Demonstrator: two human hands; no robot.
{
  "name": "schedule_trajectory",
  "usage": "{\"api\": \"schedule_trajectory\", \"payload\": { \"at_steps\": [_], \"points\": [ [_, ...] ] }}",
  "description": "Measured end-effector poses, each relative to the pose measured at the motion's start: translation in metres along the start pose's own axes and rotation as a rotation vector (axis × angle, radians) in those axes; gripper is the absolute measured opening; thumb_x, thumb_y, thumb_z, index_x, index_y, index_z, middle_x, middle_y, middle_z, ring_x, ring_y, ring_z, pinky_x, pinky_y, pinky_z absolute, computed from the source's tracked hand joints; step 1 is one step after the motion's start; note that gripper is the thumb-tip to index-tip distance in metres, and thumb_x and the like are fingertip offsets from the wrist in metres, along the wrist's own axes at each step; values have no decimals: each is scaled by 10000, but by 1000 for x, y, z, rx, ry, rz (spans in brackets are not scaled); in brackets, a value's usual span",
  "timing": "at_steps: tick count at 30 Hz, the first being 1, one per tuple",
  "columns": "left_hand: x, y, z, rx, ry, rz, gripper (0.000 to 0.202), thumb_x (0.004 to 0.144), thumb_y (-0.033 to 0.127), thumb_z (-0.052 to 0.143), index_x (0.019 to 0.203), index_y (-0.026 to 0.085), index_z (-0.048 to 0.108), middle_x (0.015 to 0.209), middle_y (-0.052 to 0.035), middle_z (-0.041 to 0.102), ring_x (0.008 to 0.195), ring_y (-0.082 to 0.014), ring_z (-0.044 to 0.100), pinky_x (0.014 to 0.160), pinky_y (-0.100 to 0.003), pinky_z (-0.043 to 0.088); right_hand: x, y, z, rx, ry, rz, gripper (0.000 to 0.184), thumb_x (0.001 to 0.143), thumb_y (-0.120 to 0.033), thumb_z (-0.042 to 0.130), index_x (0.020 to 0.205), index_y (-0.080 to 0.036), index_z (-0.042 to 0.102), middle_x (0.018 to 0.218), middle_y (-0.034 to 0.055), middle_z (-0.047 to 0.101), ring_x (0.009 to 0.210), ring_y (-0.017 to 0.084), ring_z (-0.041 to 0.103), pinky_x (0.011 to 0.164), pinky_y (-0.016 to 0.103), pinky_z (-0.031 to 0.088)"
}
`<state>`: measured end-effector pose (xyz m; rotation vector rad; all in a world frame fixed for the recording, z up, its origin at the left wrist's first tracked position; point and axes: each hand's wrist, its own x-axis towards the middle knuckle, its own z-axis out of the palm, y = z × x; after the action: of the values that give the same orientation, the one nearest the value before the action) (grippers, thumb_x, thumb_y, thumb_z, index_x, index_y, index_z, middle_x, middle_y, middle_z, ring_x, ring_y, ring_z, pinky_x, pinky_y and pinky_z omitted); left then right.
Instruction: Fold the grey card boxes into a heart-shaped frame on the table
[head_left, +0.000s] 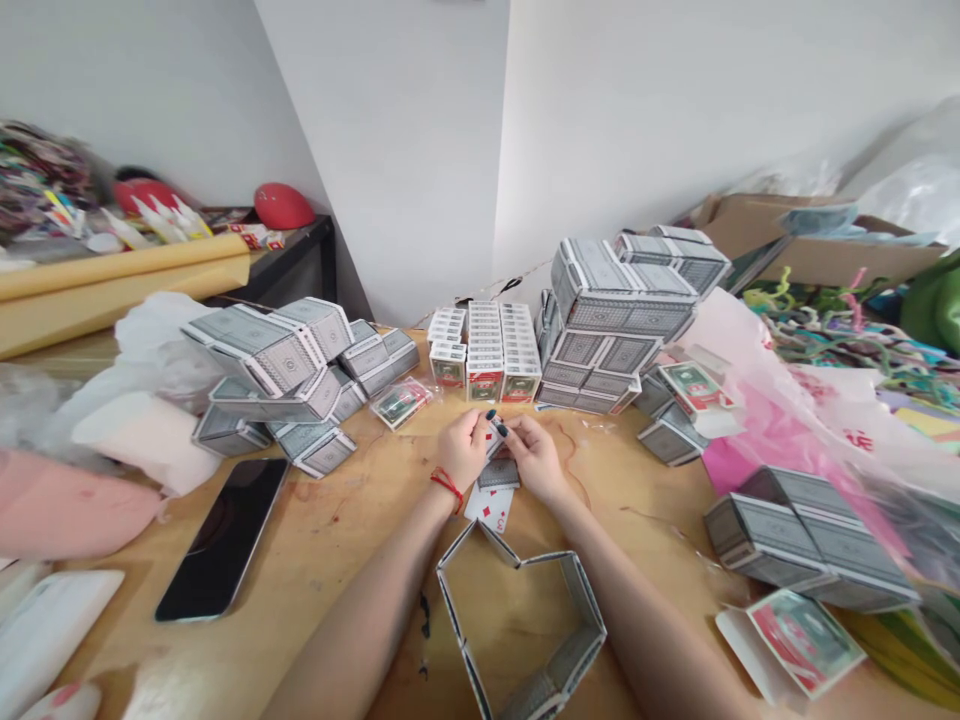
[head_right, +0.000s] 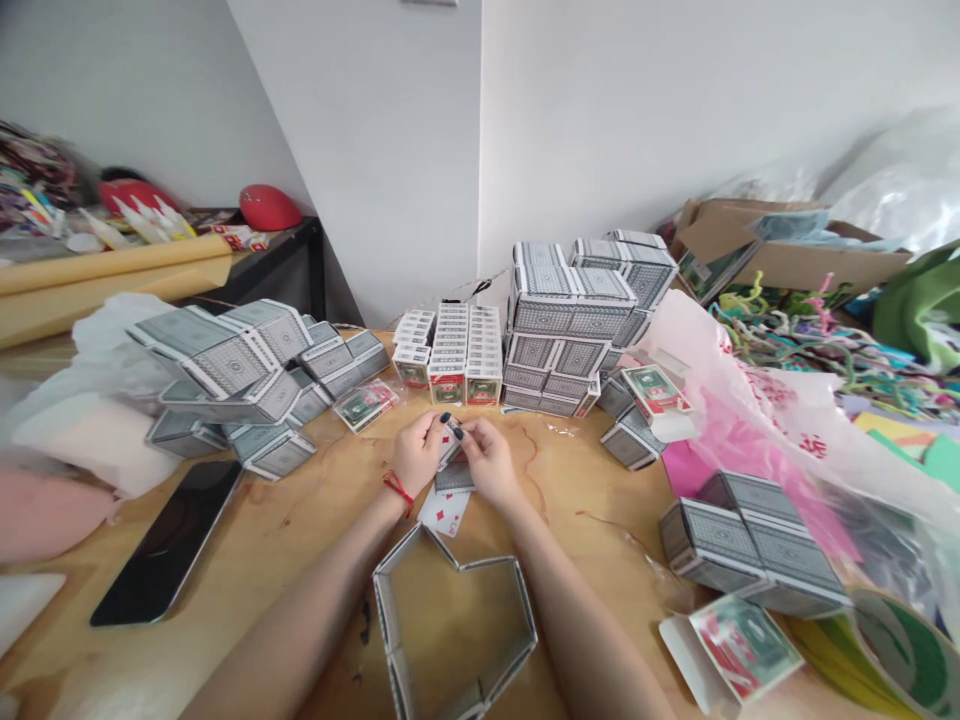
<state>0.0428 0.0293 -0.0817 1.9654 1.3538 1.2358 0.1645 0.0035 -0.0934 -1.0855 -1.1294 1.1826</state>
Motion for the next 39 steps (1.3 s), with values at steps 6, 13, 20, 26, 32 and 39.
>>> {"api": "schedule_trajectory", "payload": {
  "at_steps": [6,13,20,26,32,39],
  "points": [
    [-4,-3,6,197,43,201,228,872,241,409,752,168,589,678,-39,638,637,-128,583,582,-223,381,0,-5,0,-31,31,0,236,754,-402,561,678,-184,512,573,-41,481,506,95,438,484,217,370],
    [-4,1,4,366,49,295,256,865,279,438,682,168,579,593,-36,615,566,-126,558,545,-237,339,1,-4,1,30,82,54,159,695,-295,567,614,-186,484,552,-59,442,515,89,417,495,205,358],
    [-3,3,5,206,-6,31,315,857,310,414,613,169,555,544,-17,586,503,-105,505,492,-221,295,2,-7,-2,66,52,144,70,655,-239,547,627,-177,559,532,-50,503,474,91,450,464,210,376],
    [0,-1,5,-13,7,-162,376,842,365,418,537,161,502,502,7,535,481,-91,478,469,-199,301,0,-11,-2,217,-76,217,75,663,-225,543,697,-185,596,573,-33,586,491,112,539,520,251,466],
    [2,-4,3,-21,148,-113,266,860,318,409,752,168,600,690,-27,638,646,-122,582,573,-206,413,2,-6,0,243,-48,131,176,717,-331,579,817,-187,584,719,15,642,597,151,596,596,306,503],
    [2,-5,0,-34,105,243,129,846,238,477,845,185,595,840,-47,645,836,-146,595,764,-280,469,3,-2,-12,-292,279,-224,148,784,-313,499,819,-197,584,790,47,652,756,182,604,719,320,479]
  ]
}}
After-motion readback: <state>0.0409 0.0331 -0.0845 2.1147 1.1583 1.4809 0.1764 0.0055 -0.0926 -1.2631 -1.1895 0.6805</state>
